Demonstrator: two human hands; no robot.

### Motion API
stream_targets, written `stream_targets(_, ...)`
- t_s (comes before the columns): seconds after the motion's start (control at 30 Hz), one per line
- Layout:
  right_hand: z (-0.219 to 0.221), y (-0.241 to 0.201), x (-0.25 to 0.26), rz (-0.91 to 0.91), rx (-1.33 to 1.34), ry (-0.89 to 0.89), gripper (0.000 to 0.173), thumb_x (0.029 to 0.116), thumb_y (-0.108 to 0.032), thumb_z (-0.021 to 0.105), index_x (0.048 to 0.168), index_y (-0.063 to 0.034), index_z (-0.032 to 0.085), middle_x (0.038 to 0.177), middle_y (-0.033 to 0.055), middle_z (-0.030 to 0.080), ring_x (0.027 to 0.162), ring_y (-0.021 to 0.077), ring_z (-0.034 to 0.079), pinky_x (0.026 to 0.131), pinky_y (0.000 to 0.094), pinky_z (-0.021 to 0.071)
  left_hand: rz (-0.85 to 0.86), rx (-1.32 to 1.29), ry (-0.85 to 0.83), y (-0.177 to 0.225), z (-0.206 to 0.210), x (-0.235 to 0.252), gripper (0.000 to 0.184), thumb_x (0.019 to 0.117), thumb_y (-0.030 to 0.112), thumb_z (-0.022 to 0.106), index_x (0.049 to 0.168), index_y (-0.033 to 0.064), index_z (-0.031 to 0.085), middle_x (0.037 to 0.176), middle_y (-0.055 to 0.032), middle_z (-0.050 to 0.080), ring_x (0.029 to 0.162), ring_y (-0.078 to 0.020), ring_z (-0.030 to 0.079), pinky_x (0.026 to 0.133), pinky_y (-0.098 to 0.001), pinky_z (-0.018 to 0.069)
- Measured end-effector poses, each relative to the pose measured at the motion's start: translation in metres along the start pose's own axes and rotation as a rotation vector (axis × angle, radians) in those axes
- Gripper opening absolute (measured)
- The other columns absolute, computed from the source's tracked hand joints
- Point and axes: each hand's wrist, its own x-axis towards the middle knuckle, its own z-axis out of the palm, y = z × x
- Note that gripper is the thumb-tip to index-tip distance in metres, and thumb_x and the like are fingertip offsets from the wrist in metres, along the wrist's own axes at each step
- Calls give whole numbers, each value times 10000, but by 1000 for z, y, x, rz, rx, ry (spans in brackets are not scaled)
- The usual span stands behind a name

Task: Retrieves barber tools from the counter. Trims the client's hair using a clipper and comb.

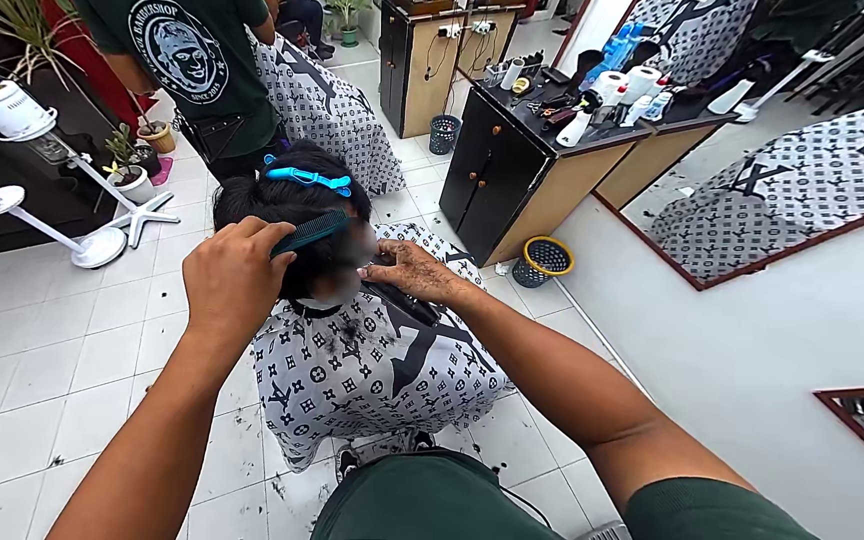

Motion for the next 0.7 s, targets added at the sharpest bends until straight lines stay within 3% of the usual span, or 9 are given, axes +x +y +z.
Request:
stream_targets(0.07, -4, -4, -4, 67, -7, -39, 309, 991, -301, 694, 1073, -6, 651, 811, 108, 670, 642, 168, 653, 621, 340, 569, 9, -12, 11, -1, -2, -2, 245, 905, 114, 773, 1149, 103, 762, 1034, -172, 732, 904, -398, 703, 691, -594, 510)
stream_targets(0.13, -15, -2, 0, 194, -26, -125, 332, 1002, -319, 673, 956, 8, 646, 750, 113, 656, 581, 181, 648, 588, 352, 580, 12, 0, 30, -1, -4, -4, 245, 904, 116, 772, 1149, 109, 764, 1029, -165, 733, 896, -391, 703, 685, -581, 509)
stream_targets(0.2, -20, -1, 3, 202, 63, -160, 324, 1022, -292, 642, 892, 4, 619, 686, 102, 650, 522, 166, 640, 521, 311, 567, 4, 7, 28, -2, -5, -4, 246, 914, 112, 764, 1159, 104, 759, 1045, -167, 731, 909, -392, 701, 699, -585, 513)
stream_targets(0.33, -20, -8, 6, 130, 191, -160, 274, 1050, -257, 593, 995, 9, 631, 722, 85, 659, 547, 145, 648, 530, 276, 574, -11, 13, 24, -2, -4, -2, 252, 899, 116, 779, 1150, 113, 762, 1037, -165, 734, 909, -392, 704, 694, -586, 514)
stream_targets(0.47, -30, -8, 8, 218, 72, -202, 332, 1034, -284, 617, 874, 8, 619, 679, 102, 651, 516, 165, 640, 510, 306, 566, 0, 23, 32, 0, -7, -2, 245, 904, 120, 774, 1148, 118, 763, 1037, -167, 733, 910, -388, 704, 692, -585, 512)
stream_targets(0.6, -25, -9, 9, 114, 157, -146, 254, 1046, -242, 597, 1008, 7, 623, 727, 89, 650, 558, 146, 648, 542, 275, 573, -6, 28, 19, 0, -5, 0, 245, 899, 112, 778, 1144, 107, 764, 1031, -171, 732, 909, -390, 705, 699, -582, 517)
stream_targets(0.7, -28, -8, 8, 153, -25, -131, 310, 1009, -293, 663, 911, 0, 639, 694, 96, 657, 530, 154, 637, 533, 302, 559, -5, 27, 20, -1, -5, -1, 251, 905, 123, 776, 1155, 110, 760, 1034, -166, 732, 913, -387, 703, 701, -577, 516)
